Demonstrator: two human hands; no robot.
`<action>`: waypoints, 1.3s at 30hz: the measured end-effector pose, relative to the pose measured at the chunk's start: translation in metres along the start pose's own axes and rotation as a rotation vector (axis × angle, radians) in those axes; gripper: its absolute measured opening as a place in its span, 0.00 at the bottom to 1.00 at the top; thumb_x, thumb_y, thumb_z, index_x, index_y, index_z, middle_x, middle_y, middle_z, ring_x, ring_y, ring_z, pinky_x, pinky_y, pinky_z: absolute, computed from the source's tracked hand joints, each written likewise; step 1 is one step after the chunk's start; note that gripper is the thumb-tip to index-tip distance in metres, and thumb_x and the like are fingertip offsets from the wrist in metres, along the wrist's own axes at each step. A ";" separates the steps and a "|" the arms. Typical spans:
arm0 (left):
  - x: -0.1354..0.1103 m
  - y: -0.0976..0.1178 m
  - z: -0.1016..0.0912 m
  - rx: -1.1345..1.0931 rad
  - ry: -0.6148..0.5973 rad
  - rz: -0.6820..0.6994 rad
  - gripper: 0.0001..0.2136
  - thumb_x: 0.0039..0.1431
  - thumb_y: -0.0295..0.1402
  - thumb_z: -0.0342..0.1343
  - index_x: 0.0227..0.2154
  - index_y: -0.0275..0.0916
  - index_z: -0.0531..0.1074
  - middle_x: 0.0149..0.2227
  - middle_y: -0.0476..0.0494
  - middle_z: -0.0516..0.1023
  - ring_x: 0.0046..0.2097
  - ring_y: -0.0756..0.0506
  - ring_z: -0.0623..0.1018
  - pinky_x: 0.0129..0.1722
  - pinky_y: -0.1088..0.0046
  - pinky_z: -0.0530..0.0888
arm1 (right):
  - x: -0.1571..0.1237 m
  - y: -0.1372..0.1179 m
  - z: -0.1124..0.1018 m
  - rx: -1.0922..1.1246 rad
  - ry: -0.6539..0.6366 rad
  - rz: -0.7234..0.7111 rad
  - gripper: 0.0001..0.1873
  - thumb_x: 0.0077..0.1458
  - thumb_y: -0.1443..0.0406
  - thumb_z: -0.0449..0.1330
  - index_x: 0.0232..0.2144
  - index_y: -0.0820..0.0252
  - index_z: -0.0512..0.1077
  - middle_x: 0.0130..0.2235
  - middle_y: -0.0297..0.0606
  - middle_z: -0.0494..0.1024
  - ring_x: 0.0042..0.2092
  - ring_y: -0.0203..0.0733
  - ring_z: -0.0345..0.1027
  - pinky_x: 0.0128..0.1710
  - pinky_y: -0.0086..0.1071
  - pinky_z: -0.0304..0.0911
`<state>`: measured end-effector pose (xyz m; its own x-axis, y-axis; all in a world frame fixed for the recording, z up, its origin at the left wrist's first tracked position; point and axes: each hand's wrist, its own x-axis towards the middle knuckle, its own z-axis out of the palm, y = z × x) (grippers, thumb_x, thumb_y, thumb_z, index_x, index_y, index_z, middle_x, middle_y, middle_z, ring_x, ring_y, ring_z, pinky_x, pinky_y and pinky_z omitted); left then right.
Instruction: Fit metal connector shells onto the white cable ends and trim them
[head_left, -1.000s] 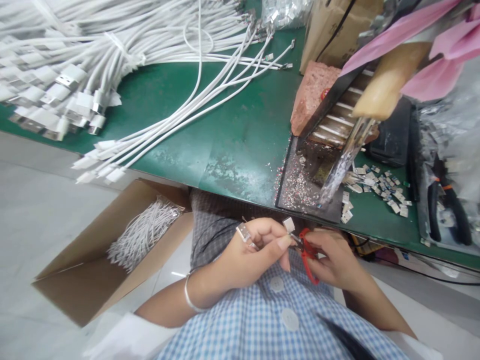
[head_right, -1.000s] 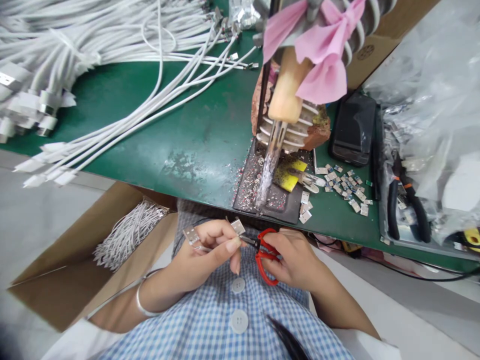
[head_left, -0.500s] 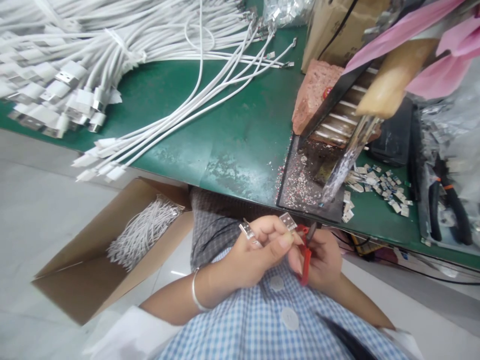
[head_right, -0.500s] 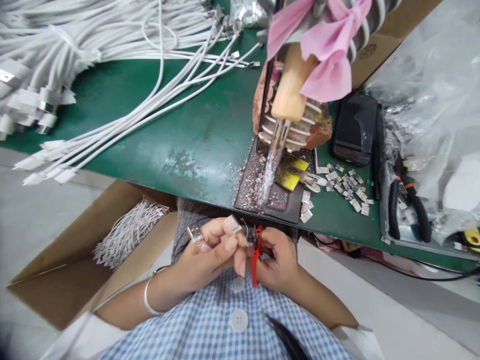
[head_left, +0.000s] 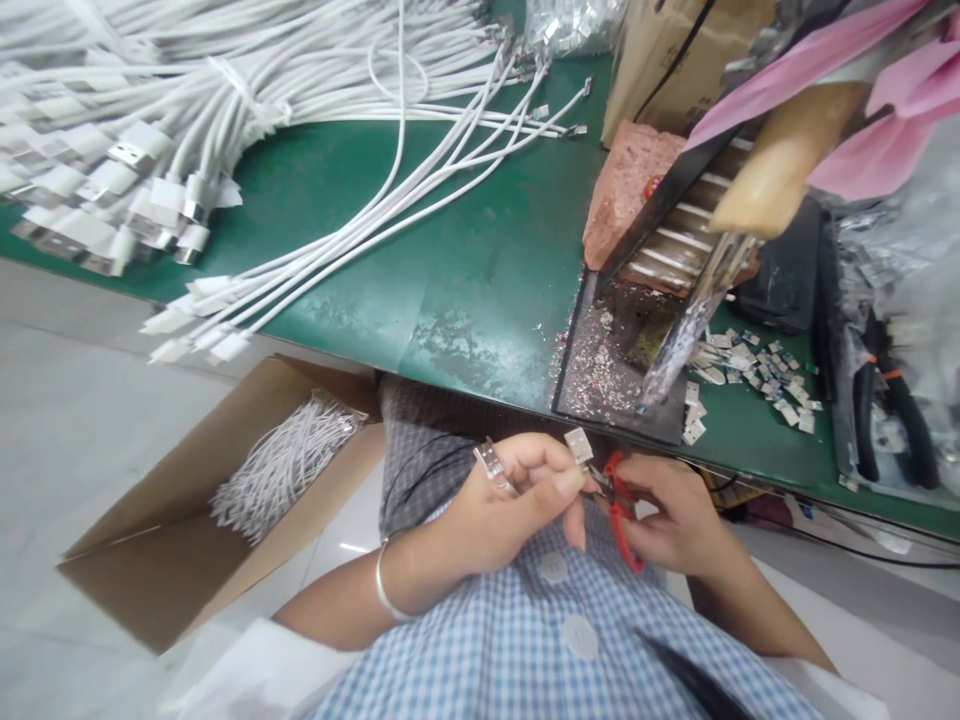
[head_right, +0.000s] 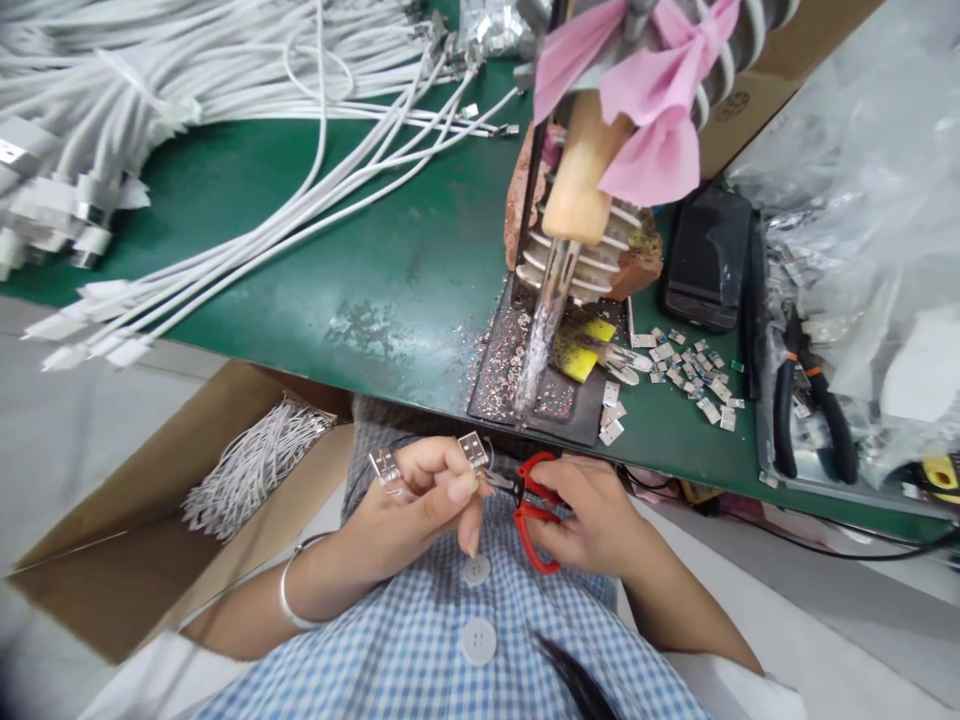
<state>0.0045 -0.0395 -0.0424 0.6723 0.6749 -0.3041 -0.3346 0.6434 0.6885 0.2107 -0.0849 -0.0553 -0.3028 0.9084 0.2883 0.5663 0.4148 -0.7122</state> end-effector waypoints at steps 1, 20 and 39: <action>0.000 0.000 0.000 0.010 -0.003 -0.006 0.15 0.60 0.43 0.62 0.31 0.34 0.72 0.20 0.48 0.77 0.21 0.53 0.74 0.24 0.80 0.69 | 0.001 0.000 -0.002 -0.026 -0.013 -0.017 0.06 0.56 0.69 0.58 0.38 0.57 0.67 0.23 0.29 0.71 0.22 0.34 0.63 0.22 0.25 0.59; 0.007 -0.007 -0.001 -0.189 -0.079 0.154 0.08 0.61 0.35 0.63 0.33 0.35 0.74 0.26 0.48 0.83 0.29 0.51 0.81 0.32 0.78 0.76 | -0.002 -0.014 0.032 0.159 0.136 0.113 0.07 0.59 0.65 0.61 0.38 0.55 0.66 0.23 0.29 0.75 0.22 0.37 0.69 0.22 0.27 0.64; 0.001 0.003 0.001 0.105 0.044 0.170 0.10 0.62 0.38 0.61 0.32 0.35 0.72 0.23 0.48 0.80 0.26 0.52 0.79 0.29 0.80 0.74 | -0.006 -0.004 0.009 0.106 0.030 0.112 0.11 0.51 0.71 0.61 0.38 0.56 0.68 0.24 0.29 0.72 0.20 0.34 0.64 0.20 0.26 0.61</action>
<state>0.0051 -0.0377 -0.0401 0.5814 0.7875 -0.2045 -0.3689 0.4792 0.7964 0.2031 -0.0921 -0.0600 -0.2182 0.9506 0.2208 0.5107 0.3040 -0.8042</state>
